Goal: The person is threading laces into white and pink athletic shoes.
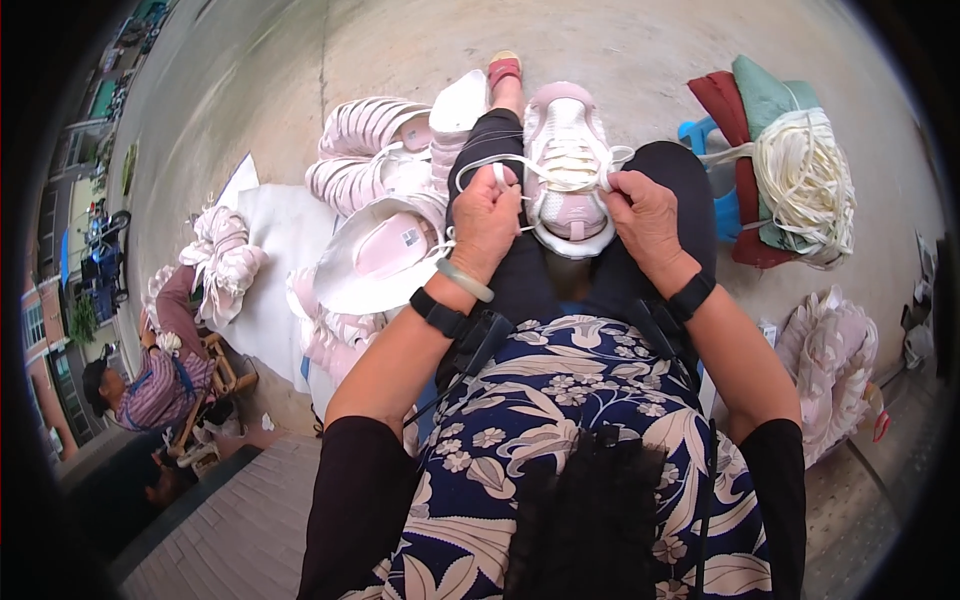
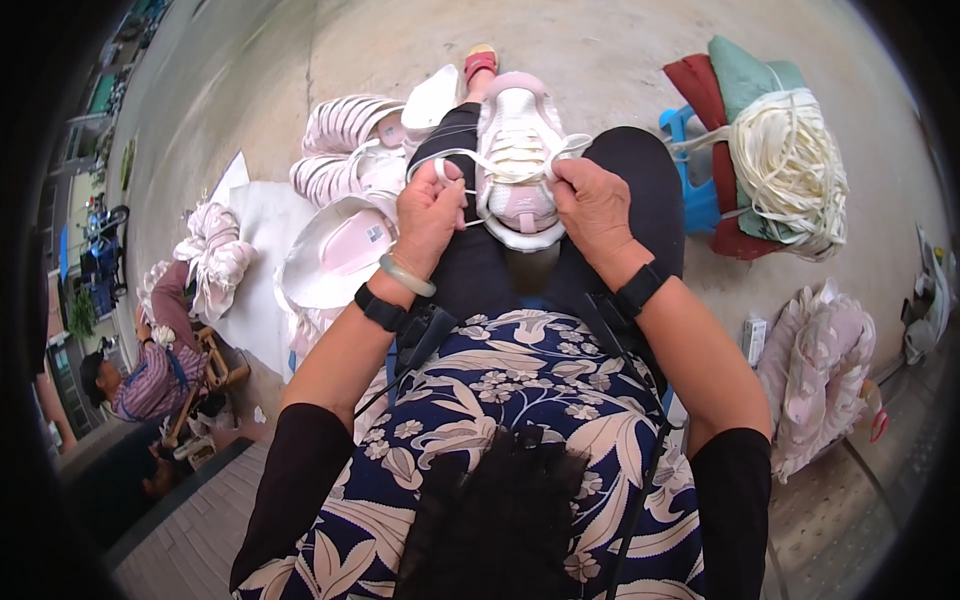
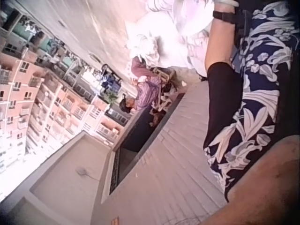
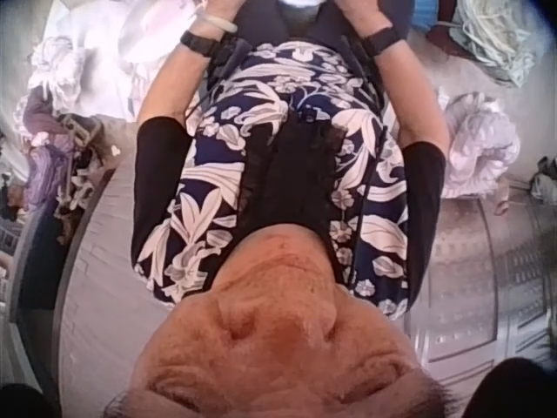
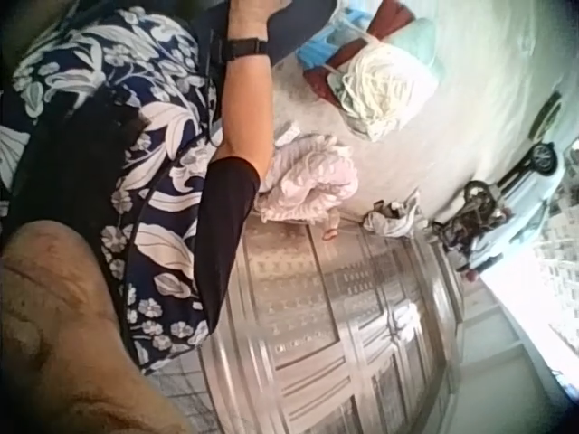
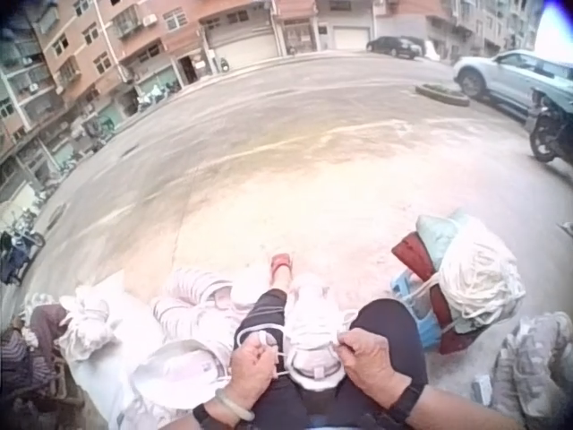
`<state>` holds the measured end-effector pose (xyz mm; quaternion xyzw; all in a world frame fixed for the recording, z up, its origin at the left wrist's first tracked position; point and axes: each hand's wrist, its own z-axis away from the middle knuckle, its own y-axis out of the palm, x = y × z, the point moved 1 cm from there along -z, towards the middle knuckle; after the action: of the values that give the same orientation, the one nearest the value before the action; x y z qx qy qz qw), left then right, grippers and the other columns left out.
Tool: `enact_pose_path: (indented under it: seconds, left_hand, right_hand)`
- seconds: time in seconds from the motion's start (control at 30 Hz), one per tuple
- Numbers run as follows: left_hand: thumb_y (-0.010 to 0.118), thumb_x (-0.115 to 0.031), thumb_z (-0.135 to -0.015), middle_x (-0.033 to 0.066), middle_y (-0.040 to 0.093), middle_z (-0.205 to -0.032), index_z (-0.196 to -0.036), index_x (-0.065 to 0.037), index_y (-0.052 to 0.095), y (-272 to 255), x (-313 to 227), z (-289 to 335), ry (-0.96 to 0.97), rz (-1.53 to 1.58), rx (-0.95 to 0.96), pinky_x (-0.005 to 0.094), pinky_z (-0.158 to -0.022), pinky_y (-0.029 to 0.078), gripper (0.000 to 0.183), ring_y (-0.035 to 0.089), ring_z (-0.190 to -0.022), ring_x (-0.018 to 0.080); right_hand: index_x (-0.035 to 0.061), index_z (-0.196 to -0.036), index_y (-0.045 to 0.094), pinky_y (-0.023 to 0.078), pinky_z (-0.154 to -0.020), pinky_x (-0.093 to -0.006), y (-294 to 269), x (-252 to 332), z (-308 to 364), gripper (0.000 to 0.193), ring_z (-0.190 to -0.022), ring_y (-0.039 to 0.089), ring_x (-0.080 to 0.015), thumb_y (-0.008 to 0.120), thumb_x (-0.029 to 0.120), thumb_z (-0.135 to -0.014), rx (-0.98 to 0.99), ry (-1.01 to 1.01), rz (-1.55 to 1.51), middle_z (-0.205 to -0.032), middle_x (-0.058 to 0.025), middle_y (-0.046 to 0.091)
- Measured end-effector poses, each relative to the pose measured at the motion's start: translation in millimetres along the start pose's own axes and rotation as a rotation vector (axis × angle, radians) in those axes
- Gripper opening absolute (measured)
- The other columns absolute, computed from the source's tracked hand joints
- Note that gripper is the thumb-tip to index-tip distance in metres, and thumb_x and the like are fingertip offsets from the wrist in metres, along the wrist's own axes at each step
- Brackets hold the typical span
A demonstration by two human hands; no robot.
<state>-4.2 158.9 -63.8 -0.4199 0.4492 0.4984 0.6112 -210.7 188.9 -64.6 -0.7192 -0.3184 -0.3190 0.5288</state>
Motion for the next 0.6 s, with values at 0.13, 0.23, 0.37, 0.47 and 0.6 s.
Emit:
enact_pose_path:
  seconds: [0.13,0.23,0.37,0.47,0.6]
  left_hand:
    - [0.051,-0.004,-0.087,0.0011,0.052,-0.064,-0.092,-0.004,0.051,5.0,3.4,-2.5,0.062,-0.107,-0.025,0.0191,-0.039,0.037,0.005,0.045,-0.045,0.0056]
    - [0.052,-0.003,-0.086,0.0007,0.052,-0.063,-0.090,-0.003,0.052,3.3,10.2,-5.6,0.113,-0.172,-0.063,0.0200,-0.040,0.038,0.005,0.047,-0.045,0.0056]
    - [0.053,-0.002,-0.084,0.0003,0.053,-0.062,-0.088,-0.003,0.054,3.8,13.9,-7.0,0.171,-0.238,-0.096,0.0215,-0.041,0.039,0.005,0.047,-0.046,0.0058]
    - [0.054,-0.002,-0.083,0.0000,0.053,-0.060,-0.087,-0.003,0.055,5.3,15.9,-10.1,0.208,-0.271,-0.101,0.0219,-0.042,0.038,0.004,0.047,-0.047,0.0054]
    - [0.054,-0.002,-0.082,-0.0007,0.053,-0.058,-0.085,-0.002,0.055,5.9,15.5,-11.2,0.227,-0.332,-0.107,0.0222,-0.043,0.038,0.003,0.047,-0.048,0.0049]
  right_hand:
    - [0.0071,-0.091,0.057,0.048,-0.059,-0.0360,-8.5,4.3,-1.9,0.018,-0.065,0.061,-0.0294,0.063,0.015,-0.075,0.096,0.154,0.043,-0.069,-0.0116,0.061]
    - [0.0056,-0.087,0.053,0.047,-0.055,-0.0348,-10.9,-0.2,-0.6,0.022,-0.061,0.061,-0.0262,0.066,0.020,-0.076,0.123,0.185,0.045,-0.065,-0.0094,0.059]
    - [0.0052,-0.081,0.051,0.045,-0.053,-0.0334,-12.4,11.7,6.4,0.025,-0.055,0.057,-0.0231,0.069,0.021,-0.075,0.158,0.150,0.072,-0.064,-0.0081,0.056]
    - [0.0057,-0.078,0.050,0.044,-0.053,-0.0339,-11.1,10.2,9.9,0.024,-0.057,0.055,-0.0239,0.070,0.019,-0.073,0.176,0.057,0.128,-0.066,-0.0081,0.053]
    - [0.0062,-0.075,0.050,0.043,-0.054,-0.0356,-11.5,6.7,10.6,0.023,-0.061,0.053,-0.0261,0.070,0.016,-0.070,0.187,-0.077,0.196,-0.071,-0.0086,0.050]
